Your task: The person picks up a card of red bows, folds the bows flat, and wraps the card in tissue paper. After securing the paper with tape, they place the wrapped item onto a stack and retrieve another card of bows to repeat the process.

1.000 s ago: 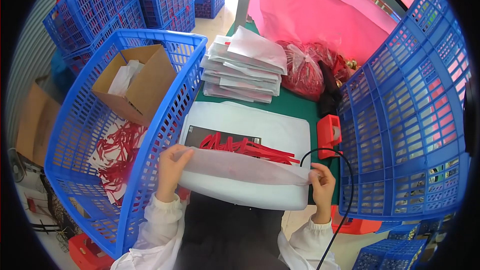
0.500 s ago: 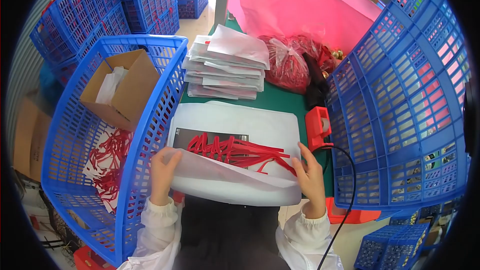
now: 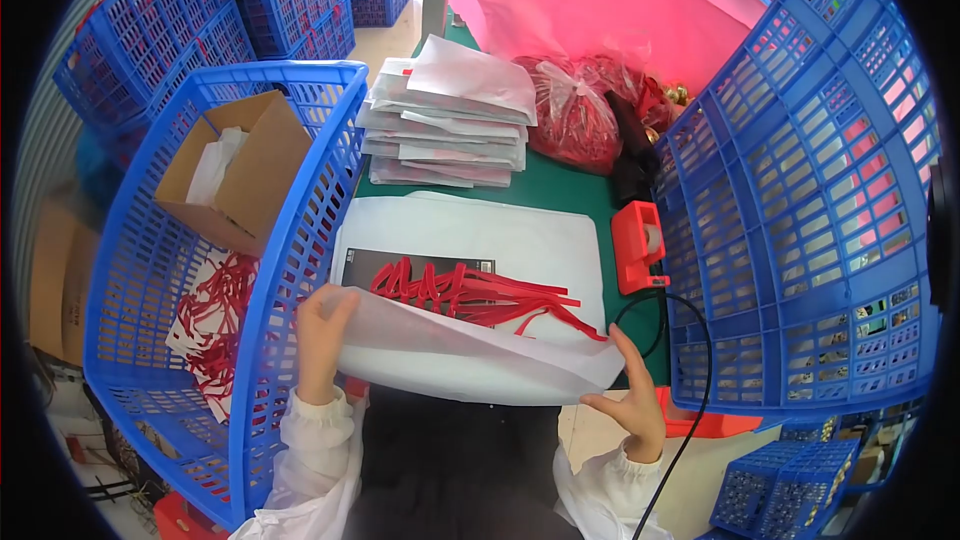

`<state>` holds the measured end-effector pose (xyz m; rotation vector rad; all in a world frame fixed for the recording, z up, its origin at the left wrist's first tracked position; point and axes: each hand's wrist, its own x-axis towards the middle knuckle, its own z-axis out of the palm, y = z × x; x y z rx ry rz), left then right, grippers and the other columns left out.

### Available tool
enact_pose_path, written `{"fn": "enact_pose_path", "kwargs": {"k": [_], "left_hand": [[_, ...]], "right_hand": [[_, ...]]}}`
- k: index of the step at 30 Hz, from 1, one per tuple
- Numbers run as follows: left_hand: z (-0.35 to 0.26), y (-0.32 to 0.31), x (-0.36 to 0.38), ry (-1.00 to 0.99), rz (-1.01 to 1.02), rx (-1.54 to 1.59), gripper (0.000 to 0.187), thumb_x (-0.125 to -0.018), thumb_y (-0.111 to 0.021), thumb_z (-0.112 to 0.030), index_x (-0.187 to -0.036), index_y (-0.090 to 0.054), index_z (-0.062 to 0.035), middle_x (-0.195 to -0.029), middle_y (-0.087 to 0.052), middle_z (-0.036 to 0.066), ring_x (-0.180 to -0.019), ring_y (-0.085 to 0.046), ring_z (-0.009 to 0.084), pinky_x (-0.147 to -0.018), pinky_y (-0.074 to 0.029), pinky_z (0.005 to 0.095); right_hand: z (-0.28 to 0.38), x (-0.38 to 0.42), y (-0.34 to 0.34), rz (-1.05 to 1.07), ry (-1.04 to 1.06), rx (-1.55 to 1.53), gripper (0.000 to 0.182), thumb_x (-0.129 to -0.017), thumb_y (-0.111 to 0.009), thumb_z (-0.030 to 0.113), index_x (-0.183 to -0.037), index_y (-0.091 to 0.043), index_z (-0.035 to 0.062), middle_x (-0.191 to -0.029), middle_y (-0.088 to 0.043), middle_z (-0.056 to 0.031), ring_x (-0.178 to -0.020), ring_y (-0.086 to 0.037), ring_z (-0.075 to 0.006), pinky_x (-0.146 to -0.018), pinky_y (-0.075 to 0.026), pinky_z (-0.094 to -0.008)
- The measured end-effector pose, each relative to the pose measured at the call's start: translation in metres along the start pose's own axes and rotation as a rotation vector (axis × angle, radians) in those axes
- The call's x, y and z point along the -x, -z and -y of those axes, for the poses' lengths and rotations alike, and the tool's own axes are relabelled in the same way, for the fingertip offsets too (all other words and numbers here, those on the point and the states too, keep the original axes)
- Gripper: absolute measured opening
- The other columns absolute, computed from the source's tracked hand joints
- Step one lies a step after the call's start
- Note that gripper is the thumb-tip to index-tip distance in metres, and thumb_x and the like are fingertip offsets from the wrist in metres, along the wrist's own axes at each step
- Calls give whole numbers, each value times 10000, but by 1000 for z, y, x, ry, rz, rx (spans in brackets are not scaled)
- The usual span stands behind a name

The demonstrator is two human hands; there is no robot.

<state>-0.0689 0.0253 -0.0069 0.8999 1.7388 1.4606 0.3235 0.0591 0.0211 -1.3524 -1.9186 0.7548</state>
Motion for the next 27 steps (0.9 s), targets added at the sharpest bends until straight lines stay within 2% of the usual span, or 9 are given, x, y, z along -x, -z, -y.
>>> {"fn": "enact_pose_path", "kwargs": {"k": [2,5,8,9,12,15,18,20,27], "left_hand": [[-1,1,0,6,5,-1,120,-872,-648,-106,-868,-651,14,-783,-642,20,-733,-565,84,-690,-436,244],[-2,-1,-1,22,14,24,122,-875,-645,-107,-862,-649,15,-779,-640,19,-727,-562,81,-689,-435,242],[1,0,-3,5,27,20,124,-876,-647,-108,-863,-646,15,-777,-638,15,-725,-563,84,-690,-436,245],[2,-1,-3,-4,9,-3,123,-873,-650,-109,-858,-646,13,-777,-640,19,-728,-561,82,-690,-436,245],[3,-5,-4,-63,-64,-116,120,-859,-662,-109,-843,-648,9,-770,-645,38,-726,-569,95,-686,-437,252],[0,-17,-3,-193,-161,-316,116,-830,-675,-100,-815,-643,10,-749,-635,73,-712,-594,158,-680,-442,281],[-1,-21,-5,-344,-234,-474,115,-799,-683,-86,-774,-627,11,-735,-598,99,-731,-596,237,-686,-440,319],[8,-20,-11,-439,-253,-550,117,-781,-688,-77,-758,-615,11,-744,-572,107,-750,-581,283,-694,-436,343],[16,-20,-19,-369,-244,-521,138,-769,-687,-53,-851,-581,-17,-778,-518,100,-721,-532,283,-662,-424,359]], "right_hand": [[0,0,-11,-97,-163,-191,455,-753,-704,28,-1198,-609,10,-1144,-632,-149,-1057,-609,-208,-938,-440,-296],[-25,-10,-23,-205,-102,-361,244,-794,-686,17,-1032,-643,-18,-1049,-651,-97,-972,-612,-163,-879,-449,-273],[-30,-16,-33,-248,-164,-539,90,-846,-664,34,-911,-634,-21,-888,-642,-32,-833,-580,-92,-777,-437,-226],[-17,-24,-38,-338,-232,-565,101,-893,-631,65,-822,-627,-6,-755,-599,29,-719,-503,-35,-631,-383,-206],[-29,-29,-39,-404,-307,-396,200,-892,-651,127,-741,-599,7,-649,-562,24,-628,-455,-23,-543,-333,-227],[-25,-31,-37,-387,-347,39,279,-875,-678,200,-702,-569,12,-566,-500,3,-533,-412,-61,-486,-304,-270],[-32,-34,-47,-492,-176,251,291,-849,-698,243,-714,-572,18,-524,-457,-37,-468,-400,-129,-465,-314,-308],[-21,-39,-47,-478,-229,254,285,-841,-698,243,-712,-572,24,-534,-467,-45,-473,-434,-178,-466,-337,-342],[-12,-50,-50,-380,-296,494,181,-834,-686,188,-788,-581,49,-635,-531,-58,-557,-530,-245,-518,-409,-375]]}}
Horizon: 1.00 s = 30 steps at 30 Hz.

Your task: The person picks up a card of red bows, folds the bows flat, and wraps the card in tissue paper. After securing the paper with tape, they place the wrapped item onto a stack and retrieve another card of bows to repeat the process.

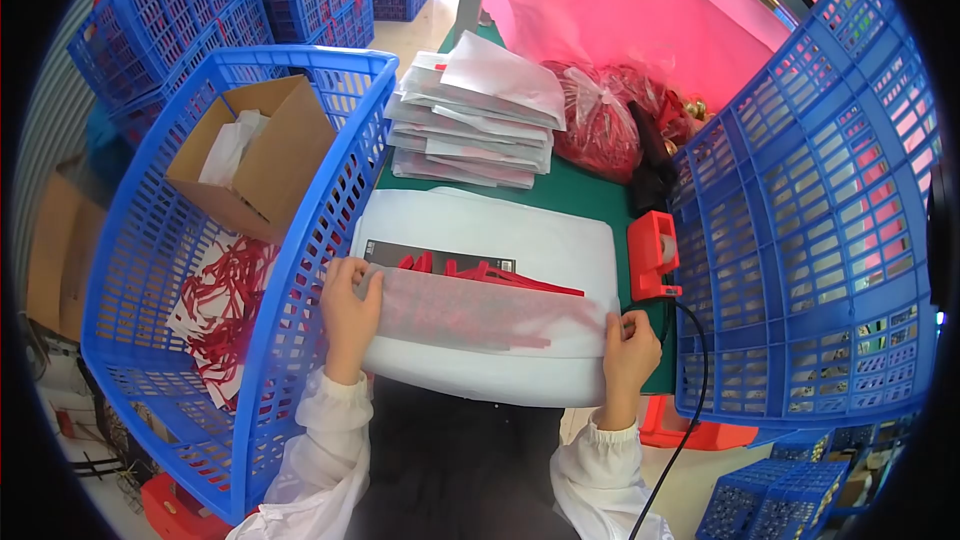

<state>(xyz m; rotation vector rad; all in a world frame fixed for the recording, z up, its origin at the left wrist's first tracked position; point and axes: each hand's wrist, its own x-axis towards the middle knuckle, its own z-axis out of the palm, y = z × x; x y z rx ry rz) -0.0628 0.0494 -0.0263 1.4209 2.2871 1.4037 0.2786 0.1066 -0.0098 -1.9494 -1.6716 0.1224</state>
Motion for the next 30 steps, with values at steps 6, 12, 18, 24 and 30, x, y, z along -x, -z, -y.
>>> {"fn": "enact_pose_path", "kwargs": {"k": [6,12,18,24,30], "left_hand": [[3,0,0,33,44,-49,151,-782,-678,-69,-885,-577,-25,-807,-516,105,-749,-542,280,-661,-434,365],[8,-3,2,-24,2,-31,304,-794,-665,-76,-1080,-573,-28,-970,-530,143,-927,-562,311,-801,-455,394],[6,-6,4,-20,-83,-14,418,-791,-660,-65,-1186,-534,-8,-1005,-509,155,-961,-528,312,-843,-436,384],[9,-5,3,1,-60,14,432,-794,-651,-68,-1198,-520,6,-1005,-509,157,-954,-525,317,-852,-434,388],[8,-4,2,14,-40,19,402,-797,-638,-54,-1180,-531,6,-1019,-517,153,-966,-536,316,-854,-440,382]], "right_hand": [[42,2,1,-139,246,-425,121,-822,-659,82,-909,-599,23,-829,-577,-97,-659,-563,-244,-609,-466,-347],[76,-43,-35,-6,638,-354,227,-855,-631,127,-1046,-626,5,-959,-653,-152,-813,-649,-291,-699,-499,-350],[92,-27,-48,429,347,-431,325,-863,-630,184,-1118,-627,-17,-938,-676,-180,-898,-639,-306,-806,-491,-399],[102,-19,-52,451,394,-485,344,-860,-635,183,-1142,-623,-14,-935,-678,-177,-860,-634,-308,-805,-482,-398],[102,-17,-57,435,384,-512,339,-850,-646,167,-1139,-627,-9,-919,-681,-174,-860,-639,-300,-801,-485,-396]]}}
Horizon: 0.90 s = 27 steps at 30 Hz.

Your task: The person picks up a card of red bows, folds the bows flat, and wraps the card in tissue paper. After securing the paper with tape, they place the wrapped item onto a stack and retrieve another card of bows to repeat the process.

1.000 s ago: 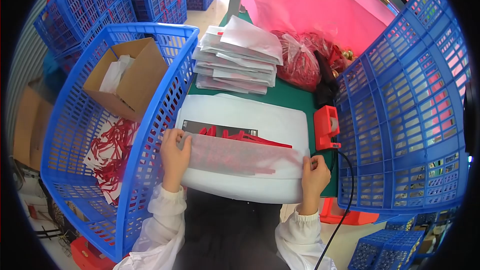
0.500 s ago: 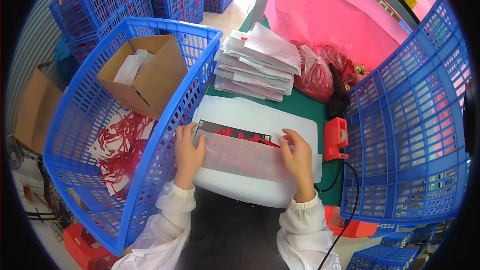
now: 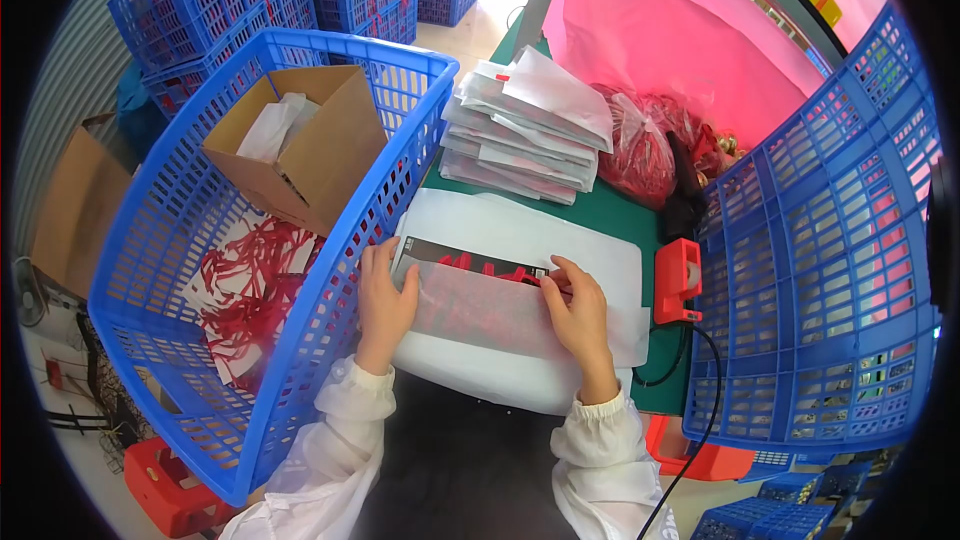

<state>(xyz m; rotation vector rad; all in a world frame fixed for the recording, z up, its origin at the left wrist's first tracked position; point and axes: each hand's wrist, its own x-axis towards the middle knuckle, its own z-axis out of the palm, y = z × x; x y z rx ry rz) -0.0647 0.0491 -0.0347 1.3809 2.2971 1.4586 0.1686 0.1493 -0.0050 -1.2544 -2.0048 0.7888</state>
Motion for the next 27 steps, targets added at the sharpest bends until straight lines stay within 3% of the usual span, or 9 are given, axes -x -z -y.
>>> {"fn": "enact_pose_path", "kwargs": {"k": [4,10,13,16,19,22,25,27], "left_hand": [[0,0,-1,3,20,-12,359,-811,-620,-39,-1159,-545,1,-1030,-519,155,-972,-545,319,-856,-446,378],[0,1,-1,-23,37,-35,320,-823,-605,-27,-1139,-560,-4,-1041,-521,159,-972,-560,334,-849,-451,379],[-1,1,-2,-29,36,-44,317,-824,-603,-28,-1137,-561,-4,-1046,-521,161,-974,-562,340,-846,-453,381],[-3,1,-1,-24,35,-44,323,-826,-602,-27,-1145,-557,-6,-1053,-519,163,-974,-560,344,-842,-453,384],[-3,1,-1,-31,36,-53,330,-827,-599,-25,-1154,-553,-8,-1061,-516,168,-974,-557,351,-841,-451,387],[-2,0,-1,-46,34,-62,334,-829,-596,-24,-1160,-550,-9,-1065,-514,173,-977,-554,358,-842,-449,390],[-4,0,-1,-41,34,-64,336,-830,-594,-24,-1163,-547,-9,-1066,-513,176,-983,-552,362,-845,-447,393],[-4,0,0,-40,26,-76,339,-831,-593,-25,-1166,-545,-10,-1068,-512,177,-987,-549,365,-846,-446,395]], "right_hand": [[-1,-3,3,65,-35,-63,326,-856,-634,173,-1129,-630,-4,-954,-677,-173,-909,-630,-316,-862,-459,-413],[-31,-30,11,-205,266,521,446,-878,-599,190,-1273,-524,-3,-1267,-533,-263,-1178,-507,-393,-1049,-354,-434],[-44,-35,1,-115,221,494,501,-883,-596,191,-1323,-471,-13,-1335,-467,-285,-1219,-473,-404,-1072,-339,-437],[-44,-29,-7,-165,251,457,505,-864,-615,172,-1309,-483,-27,-1296,-513,-270,-1184,-498,-406,-1044,-362,-444],[-36,-32,1,-104,179,206,554,-817,-665,162,-1306,-488,-30,-1222,-583,-230,-1116,-557,-389,-1004,-390,-445],[-14,-44,11,-67,-12,73,557,-759,-721,170,-1258,-543,-4,-1149,-636,-181,-934,-619,-351,-906,-433,-435],[-38,-66,13,143,-17,84,514,-721,-753,193,-1189,-601,41,-1068,-652,-138,-766,-604,-317,-811,-444,-415],[-36,-70,16,172,7,180,424,-707,-762,200,-1092,-651,61,-985,-651,-128,-767,-583,-301,-808,-428,-411]]}}
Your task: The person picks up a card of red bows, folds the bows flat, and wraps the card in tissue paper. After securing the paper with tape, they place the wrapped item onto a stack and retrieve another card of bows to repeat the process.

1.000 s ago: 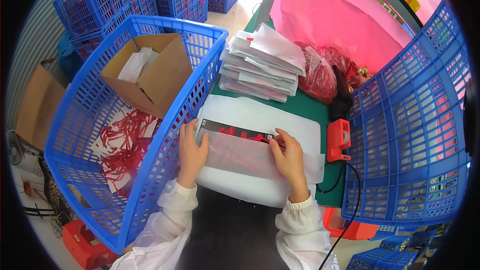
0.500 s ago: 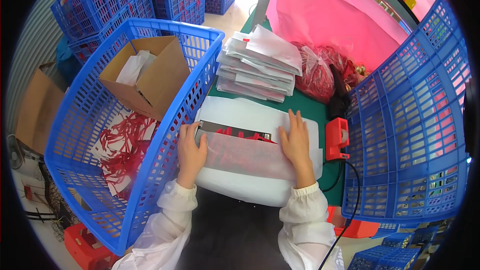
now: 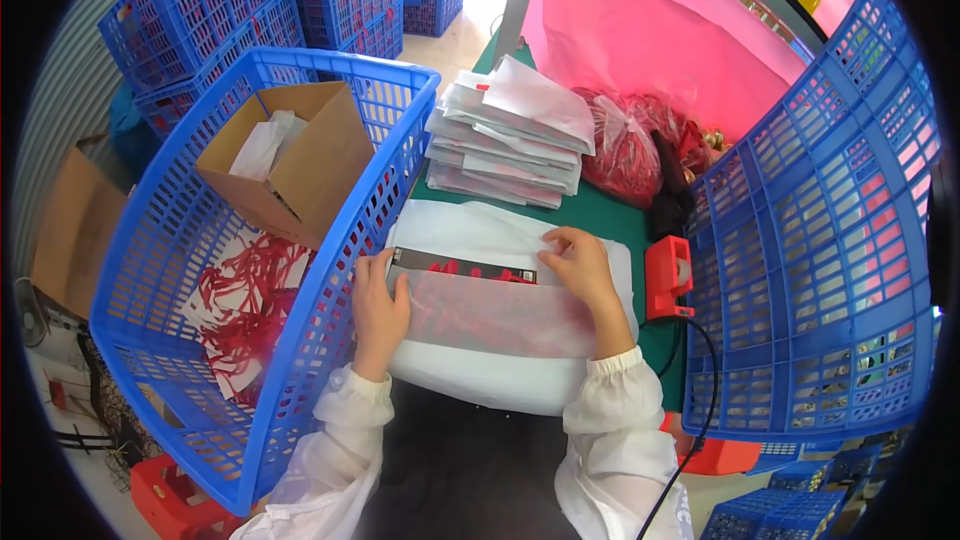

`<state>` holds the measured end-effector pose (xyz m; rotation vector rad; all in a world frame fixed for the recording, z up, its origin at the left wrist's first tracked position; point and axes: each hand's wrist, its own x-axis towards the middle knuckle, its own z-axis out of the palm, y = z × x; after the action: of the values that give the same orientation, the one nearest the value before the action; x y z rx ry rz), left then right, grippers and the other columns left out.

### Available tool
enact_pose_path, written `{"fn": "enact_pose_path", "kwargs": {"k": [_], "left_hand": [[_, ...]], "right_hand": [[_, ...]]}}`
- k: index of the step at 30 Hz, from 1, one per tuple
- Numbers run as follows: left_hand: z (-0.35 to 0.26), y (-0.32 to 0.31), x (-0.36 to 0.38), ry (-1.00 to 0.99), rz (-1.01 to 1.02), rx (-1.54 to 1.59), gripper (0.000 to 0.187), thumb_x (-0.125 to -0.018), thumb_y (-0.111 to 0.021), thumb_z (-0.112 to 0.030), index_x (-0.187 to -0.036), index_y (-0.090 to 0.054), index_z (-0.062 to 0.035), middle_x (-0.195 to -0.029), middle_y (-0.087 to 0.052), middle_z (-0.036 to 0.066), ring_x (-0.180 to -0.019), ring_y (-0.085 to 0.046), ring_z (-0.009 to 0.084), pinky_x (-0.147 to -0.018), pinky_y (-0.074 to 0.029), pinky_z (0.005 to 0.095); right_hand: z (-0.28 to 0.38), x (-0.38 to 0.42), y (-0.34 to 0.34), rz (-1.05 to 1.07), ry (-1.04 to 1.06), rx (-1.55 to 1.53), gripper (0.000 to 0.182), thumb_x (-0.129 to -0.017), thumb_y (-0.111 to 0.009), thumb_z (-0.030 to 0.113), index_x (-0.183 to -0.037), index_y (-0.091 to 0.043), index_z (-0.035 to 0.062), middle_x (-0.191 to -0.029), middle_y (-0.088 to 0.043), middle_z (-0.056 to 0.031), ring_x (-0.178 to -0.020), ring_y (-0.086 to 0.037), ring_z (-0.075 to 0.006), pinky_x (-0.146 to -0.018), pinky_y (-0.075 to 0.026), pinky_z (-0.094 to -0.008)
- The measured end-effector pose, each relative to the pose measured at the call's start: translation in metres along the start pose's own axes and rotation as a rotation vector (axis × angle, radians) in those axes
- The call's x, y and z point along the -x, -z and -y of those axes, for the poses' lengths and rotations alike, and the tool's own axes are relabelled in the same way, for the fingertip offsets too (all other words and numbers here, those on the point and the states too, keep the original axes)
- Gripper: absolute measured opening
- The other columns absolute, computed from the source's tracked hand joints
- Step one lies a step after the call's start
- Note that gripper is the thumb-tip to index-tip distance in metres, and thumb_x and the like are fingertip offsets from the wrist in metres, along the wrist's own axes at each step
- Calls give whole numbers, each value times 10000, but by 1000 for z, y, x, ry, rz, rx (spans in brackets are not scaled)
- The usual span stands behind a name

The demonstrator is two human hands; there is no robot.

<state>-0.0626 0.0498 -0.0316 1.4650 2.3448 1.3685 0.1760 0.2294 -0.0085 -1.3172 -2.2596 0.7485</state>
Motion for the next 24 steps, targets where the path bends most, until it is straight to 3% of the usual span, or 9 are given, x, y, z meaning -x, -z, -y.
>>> {"fn": "enact_pose_path", "kwargs": {"k": [4,7,10,13,18,21,24], "left_hand": [[1,-1,1,5,7,2,344,-833,-592,-26,-1172,-542,-10,-1076,-510,181,-996,-545,368,-851,-443,400],[1,-1,0,-9,9,-10,356,-833,-593,-28,-1184,-535,-11,-1081,-509,183,-1001,-543,368,-855,-442,404],[4,-2,0,-23,15,-22,419,-834,-595,-38,-1238,-494,-1,-1098,-501,193,-1013,-540,378,-856,-443,419],[5,-4,1,-29,2,-40,547,-831,-591,-43,-1340,-396,14,-1156,-466,221,-1041,-530,415,-862,-445,451],[-9,0,-2,-38,-36,-41,746,-811,-590,3,-1462,-226,4,-1271,-390,264,-1099,-502,451,-911,-433,462],[-10,-1,-3,-136,-101,-63,782,-785,-598,32,-1476,-236,-28,-1292,-377,270,-1067,-510,428,-902,-435,462],[-22,5,-3,-118,-72,-62,633,-753,-609,43,-1361,-453,-40,-1275,-425,236,-1023,-514,387,-881,-440,447]], "right_hand": [[11,7,4,-185,164,174,266,-680,-777,204,-909,-714,84,-845,-628,-93,-865,-572,-269,-857,-382,-398],[11,10,2,-254,197,186,179,-678,-773,187,-819,-720,92,-855,-622,-79,-909,-553,-260,-860,-352,-386],[8,8,5,-187,93,285,145,-692,-757,144,-818,-707,92,-895,-617,-67,-911,-557,-264,-875,-346,-382],[29,22,23,-323,294,181,101,-710,-732,92,-803,-691,95,-902,-624,-66,-951,-566,-256,-920,-347,-406],[41,57,47,-246,557,194,133,-679,-719,27,-777,-676,106,-879,-625,-41,-935,-596,-239,-974,-375,-442],[33,72,45,-178,599,214,159,-660,-719,11,-779,-674,108,-863,-625,-35,-902,-607,-233,-987,-389,-439],[25,75,44,-122,588,229,199,-647,-730,19,-816,-680,111,-839,-627,-36,-879,-612,-225,-984,-396,-419]]}}
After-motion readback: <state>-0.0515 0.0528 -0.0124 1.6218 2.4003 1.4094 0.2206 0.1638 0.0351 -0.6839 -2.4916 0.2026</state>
